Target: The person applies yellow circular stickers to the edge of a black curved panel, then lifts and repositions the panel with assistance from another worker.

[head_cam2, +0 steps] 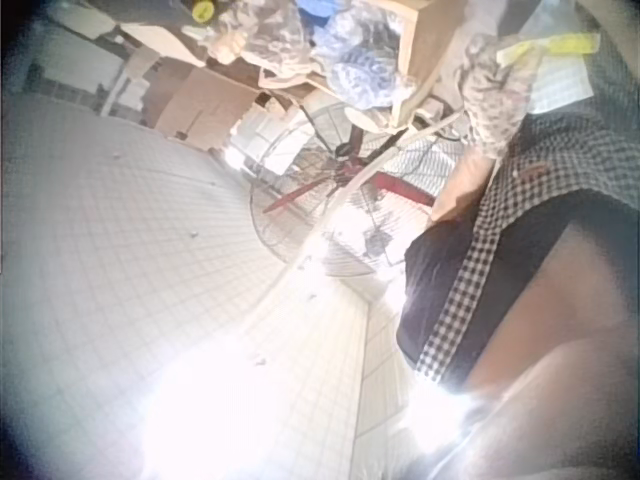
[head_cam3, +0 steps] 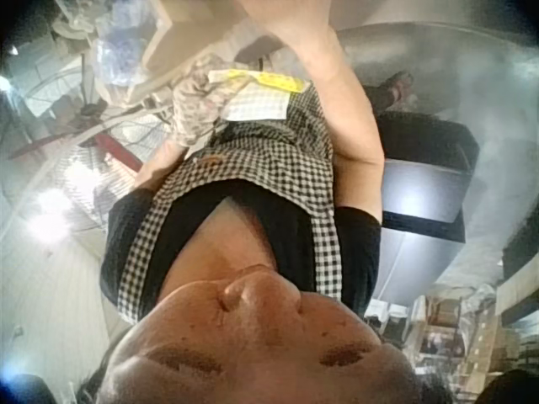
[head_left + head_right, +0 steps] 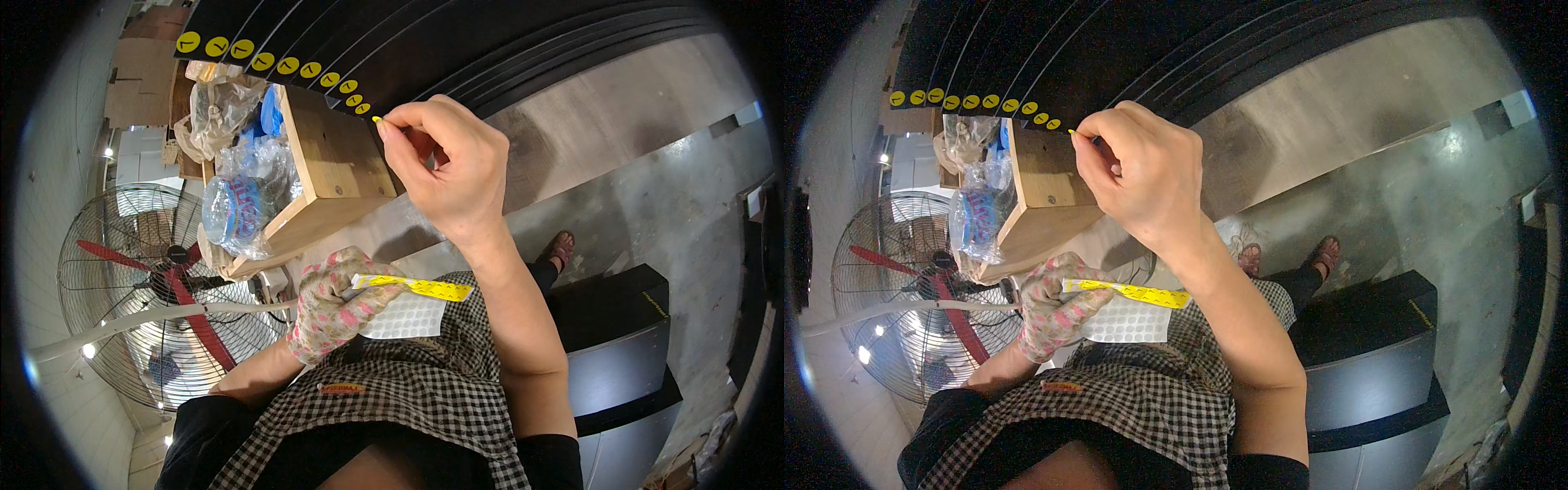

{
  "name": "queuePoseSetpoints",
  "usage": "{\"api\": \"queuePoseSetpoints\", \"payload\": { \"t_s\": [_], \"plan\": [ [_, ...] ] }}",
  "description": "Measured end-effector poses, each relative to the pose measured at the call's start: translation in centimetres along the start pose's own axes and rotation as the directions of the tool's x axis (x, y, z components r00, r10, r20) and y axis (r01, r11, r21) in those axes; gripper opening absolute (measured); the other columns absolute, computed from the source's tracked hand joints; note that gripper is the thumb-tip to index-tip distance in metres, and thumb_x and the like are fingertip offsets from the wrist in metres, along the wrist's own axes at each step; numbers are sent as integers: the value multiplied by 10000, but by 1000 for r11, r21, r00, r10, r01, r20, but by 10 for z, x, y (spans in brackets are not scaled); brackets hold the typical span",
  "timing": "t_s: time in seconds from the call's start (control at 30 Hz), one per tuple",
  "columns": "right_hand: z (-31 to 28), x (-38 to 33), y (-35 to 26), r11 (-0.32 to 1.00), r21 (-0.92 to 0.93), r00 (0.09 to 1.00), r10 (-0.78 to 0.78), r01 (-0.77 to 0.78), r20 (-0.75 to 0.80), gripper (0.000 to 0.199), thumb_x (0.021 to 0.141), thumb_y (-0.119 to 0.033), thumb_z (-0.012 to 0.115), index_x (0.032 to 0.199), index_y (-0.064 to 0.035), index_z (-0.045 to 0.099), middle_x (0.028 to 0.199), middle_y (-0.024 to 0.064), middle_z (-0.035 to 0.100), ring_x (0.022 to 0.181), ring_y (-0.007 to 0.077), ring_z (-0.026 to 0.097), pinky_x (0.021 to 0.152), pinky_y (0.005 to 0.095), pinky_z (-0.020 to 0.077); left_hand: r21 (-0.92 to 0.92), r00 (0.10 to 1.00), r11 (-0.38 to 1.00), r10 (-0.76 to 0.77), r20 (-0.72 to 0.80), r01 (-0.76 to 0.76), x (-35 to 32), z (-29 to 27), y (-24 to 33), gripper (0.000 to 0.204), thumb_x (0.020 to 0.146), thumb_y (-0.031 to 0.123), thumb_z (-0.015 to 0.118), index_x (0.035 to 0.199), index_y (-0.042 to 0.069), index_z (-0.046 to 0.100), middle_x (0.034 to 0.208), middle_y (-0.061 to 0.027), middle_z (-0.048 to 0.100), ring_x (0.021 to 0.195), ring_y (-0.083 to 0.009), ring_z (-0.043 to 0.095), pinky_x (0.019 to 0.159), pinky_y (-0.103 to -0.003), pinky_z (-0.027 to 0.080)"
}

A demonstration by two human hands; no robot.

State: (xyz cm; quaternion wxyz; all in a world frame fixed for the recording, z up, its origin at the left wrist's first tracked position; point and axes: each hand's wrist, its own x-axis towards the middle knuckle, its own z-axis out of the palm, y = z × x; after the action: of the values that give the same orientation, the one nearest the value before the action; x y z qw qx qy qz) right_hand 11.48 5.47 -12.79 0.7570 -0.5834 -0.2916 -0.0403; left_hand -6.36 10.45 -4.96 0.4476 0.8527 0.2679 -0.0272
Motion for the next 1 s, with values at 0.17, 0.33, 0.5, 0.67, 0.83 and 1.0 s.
{"api": "queuePoseSetpoints", "payload": {
  "t_s": [0.17,0.33,0.5,0.67,0.83,1.0],
  "plan": [
    [-2,4,-1,1000,-24,1000,-11,11,5,63,778,21,708,787,-13,657,674,19,603,509,56,518,453,187,372,6,999,999,-33,-3,33,1,1,2,211,734,71,805,931,39,737,802,-16,615,717,-124,588,649,-267,450],
    [-2,7,0,997,-25,997,-76,76,10,68,773,21,710,784,-15,653,680,27,611,515,65,534,462,193,389,12,997,997,-74,10,74,1,2,5,195,745,95,799,927,52,747,800,-17,633,720,-125,590,663,-265,448],
    [0,10,0,997,-45,998,-57,58,13,73,765,-20,712,772,-39,642,680,33,612,528,122,569,469,237,426,11,998,998,-66,-4,66,1,5,4,185,750,99,796,923,50,749,787,-16,639,726,-128,593,677,-278,455],
    [0,9,-1,996,-67,997,-64,66,32,72,777,11,714,792,-17,650,687,35,615,523,94,560,475,211,419,64,1000,998,-7,-6,8,2,6,1,195,740,77,802,924,45,744,788,-21,638,721,-132,590,671,-276,455],
    [1,9,1,991,-86,994,-106,107,25,72,779,1,714,793,-19,647,686,35,612,519,102,562,469,214,420,48,999,998,-32,1,32,2,6,1,193,738,65,803,918,36,740,786,-23,628,711,-135,582,661,-273,453],
    [-1,11,1,988,-89,992,-124,126,23,79,772,1,716,780,-21,641,679,34,608,513,108,564,461,217,418,55,1000,998,-21,15,20,4,5,1,188,747,69,803,919,31,736,787,-17,623,712,-131,582,666,-271,453]
  ]
}}
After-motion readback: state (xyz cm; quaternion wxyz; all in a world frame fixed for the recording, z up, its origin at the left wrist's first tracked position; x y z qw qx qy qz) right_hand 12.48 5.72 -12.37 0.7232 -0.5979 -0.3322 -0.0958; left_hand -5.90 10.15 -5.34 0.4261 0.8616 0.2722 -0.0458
